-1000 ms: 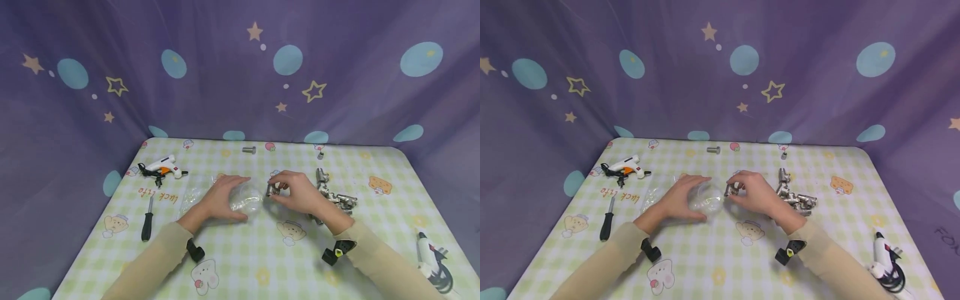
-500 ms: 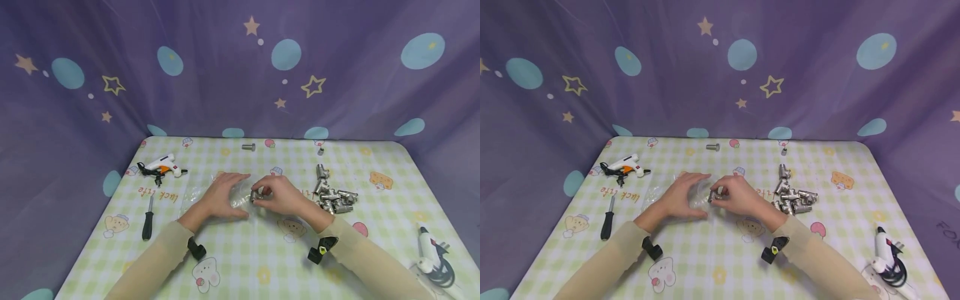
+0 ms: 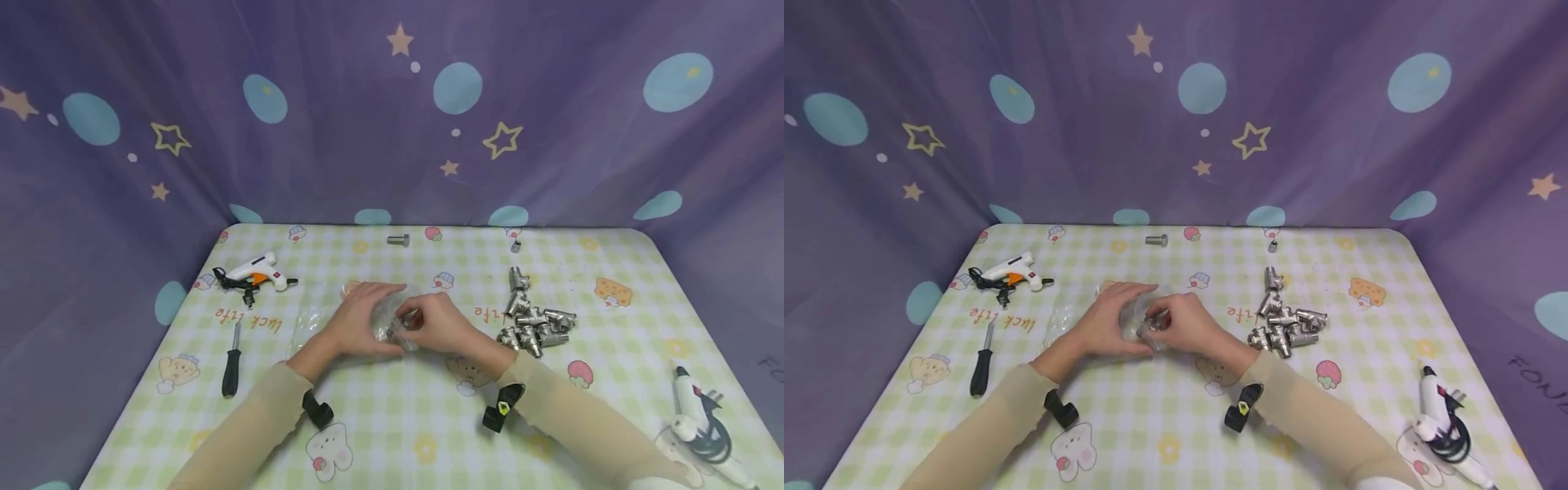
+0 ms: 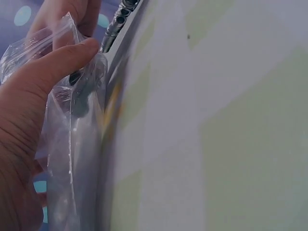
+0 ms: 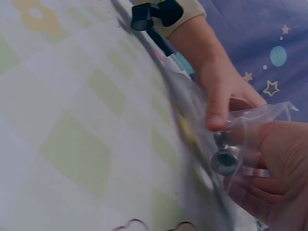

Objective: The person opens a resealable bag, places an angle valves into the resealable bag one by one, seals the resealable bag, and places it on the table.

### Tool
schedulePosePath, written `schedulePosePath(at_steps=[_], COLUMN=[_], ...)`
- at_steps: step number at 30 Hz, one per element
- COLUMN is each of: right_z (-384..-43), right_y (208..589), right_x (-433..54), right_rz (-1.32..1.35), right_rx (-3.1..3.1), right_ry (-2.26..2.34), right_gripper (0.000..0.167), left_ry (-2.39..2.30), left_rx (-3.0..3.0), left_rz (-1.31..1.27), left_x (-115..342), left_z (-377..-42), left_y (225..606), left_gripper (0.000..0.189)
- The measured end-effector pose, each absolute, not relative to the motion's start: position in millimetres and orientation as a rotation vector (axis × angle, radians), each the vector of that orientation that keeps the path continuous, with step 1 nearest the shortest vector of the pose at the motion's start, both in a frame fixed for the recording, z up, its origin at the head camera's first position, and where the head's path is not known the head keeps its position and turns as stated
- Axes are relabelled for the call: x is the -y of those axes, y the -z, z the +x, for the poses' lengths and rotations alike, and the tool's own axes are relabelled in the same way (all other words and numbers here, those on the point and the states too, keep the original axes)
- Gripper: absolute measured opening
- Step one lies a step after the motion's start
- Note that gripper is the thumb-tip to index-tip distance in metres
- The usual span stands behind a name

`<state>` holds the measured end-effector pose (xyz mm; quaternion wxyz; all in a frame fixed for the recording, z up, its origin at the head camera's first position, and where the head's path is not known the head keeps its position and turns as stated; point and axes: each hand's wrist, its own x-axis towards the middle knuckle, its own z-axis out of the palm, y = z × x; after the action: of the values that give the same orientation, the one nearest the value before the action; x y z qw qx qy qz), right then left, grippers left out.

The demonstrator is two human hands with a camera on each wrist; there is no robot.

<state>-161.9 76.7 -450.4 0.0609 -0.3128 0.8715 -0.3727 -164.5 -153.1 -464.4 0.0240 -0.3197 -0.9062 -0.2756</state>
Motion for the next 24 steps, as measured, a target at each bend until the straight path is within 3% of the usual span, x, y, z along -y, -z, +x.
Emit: schedulePosePath(at_steps=[6,13,24], right_z=[-159.8,-151.6,-162.9], right_y=[455.3,459.2,425.4], right_x=[-75.6,-87.3,-166.7], right_rz=[-0.961,-1.031,-0.881], right_rx=[-2.585,-2.504,-2.801], right_ry=[1.178,1.191,1.117], right_gripper=[0.016,0.023,0.020], left_ry=[0.873,0.872,0.880], left_rx=[2.814,2.817,2.815], left_rz=[-0.987,-0.978,-0.938], left_x=[154.6,155.7,154.9], left_z=[-166.1,-155.0,-155.6], left_y=[466.8,474.2,470.6], left_gripper=[0.111,0.110,0.107])
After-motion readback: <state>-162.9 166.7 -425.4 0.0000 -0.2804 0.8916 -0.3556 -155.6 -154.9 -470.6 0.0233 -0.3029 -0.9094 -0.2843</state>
